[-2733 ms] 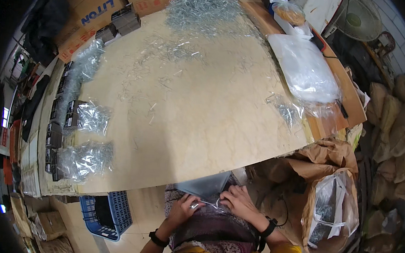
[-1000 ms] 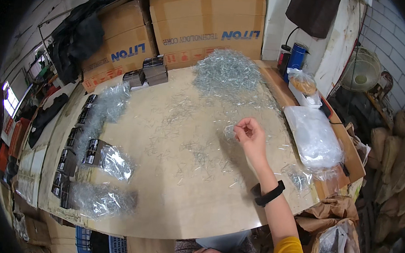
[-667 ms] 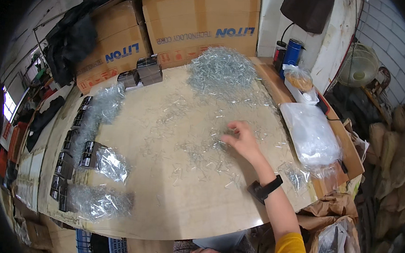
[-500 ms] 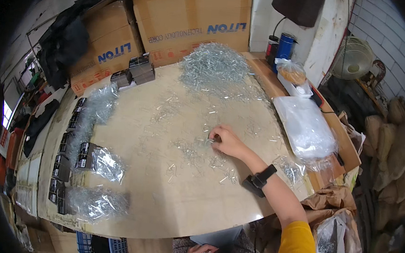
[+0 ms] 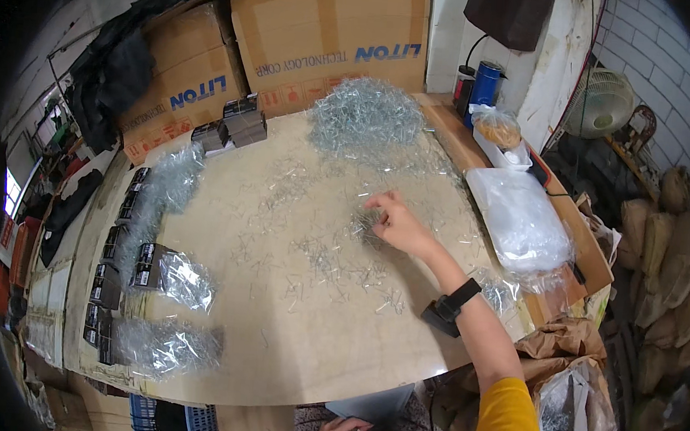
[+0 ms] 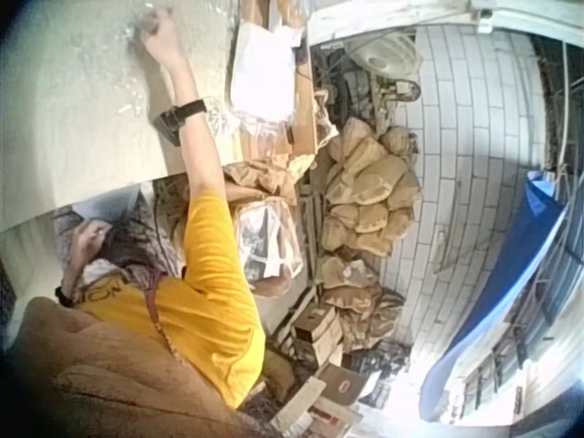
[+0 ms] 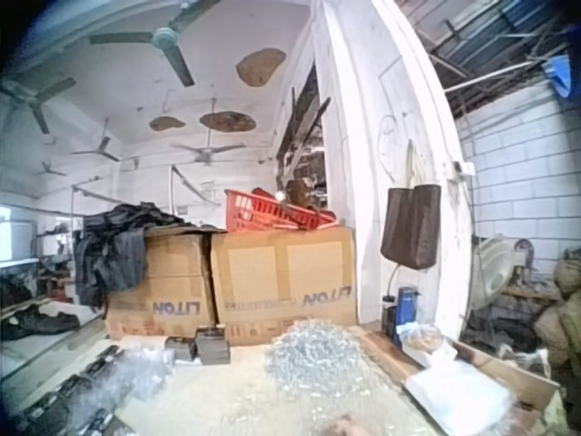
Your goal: Sorting small electronic components on a workbench and placing them into clear plastic bags.
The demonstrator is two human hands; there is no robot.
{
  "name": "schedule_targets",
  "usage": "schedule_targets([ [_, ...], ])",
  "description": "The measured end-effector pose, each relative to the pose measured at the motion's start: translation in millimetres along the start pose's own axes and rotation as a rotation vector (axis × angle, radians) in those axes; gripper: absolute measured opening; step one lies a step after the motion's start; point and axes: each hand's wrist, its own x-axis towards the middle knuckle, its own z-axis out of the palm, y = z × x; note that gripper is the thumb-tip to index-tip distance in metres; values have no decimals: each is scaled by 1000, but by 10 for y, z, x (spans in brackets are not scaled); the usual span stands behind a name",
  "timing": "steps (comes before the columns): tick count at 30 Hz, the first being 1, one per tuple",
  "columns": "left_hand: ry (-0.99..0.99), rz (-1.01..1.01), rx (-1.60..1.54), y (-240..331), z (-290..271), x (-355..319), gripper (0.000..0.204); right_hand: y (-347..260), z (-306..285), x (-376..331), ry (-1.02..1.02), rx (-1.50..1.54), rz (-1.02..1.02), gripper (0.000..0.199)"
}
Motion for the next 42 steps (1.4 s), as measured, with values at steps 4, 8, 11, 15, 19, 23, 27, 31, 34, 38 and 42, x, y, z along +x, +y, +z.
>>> schedule_targets([
  [4,14,-1,-6,1,8,15,11,323,281,48,102,-624,-125,38],
  [8,15,19,-5,-10,29,37,11,371,237,270,-150,-383,1,31],
  [11,5,44,-14,4,-1,50,10,150,131,394,-136,-221,-61,27],
  [15,30,15,-3,16,-11,-3,10,-664,-29,258,-11,37,300,21],
  [19,17,-6,-8,44,8,23,9,-411,-65,117,73,-242,-72,20],
  [23,16,28,-1,74,-9,21,7,-238,-34,16,-3,-367,-224,22],
  [27,49,69,-11,50,3,19,6,-293,-7,-44,-141,-371,68,25],
  [31,31,15,-48,96,-18,12,7,-180,87,-151,-176,-419,38,42],
  [34,24,-98,-130,148,-7,9,7,-196,241,-293,-398,-492,4,54],
  [38,16,-83,-90,158,-25,8,9,-252,442,-739,-673,-656,-129,66],
  [42,-87,-217,-95,82,57,4,13,-385,341,-1340,-682,-685,-180,61],
])
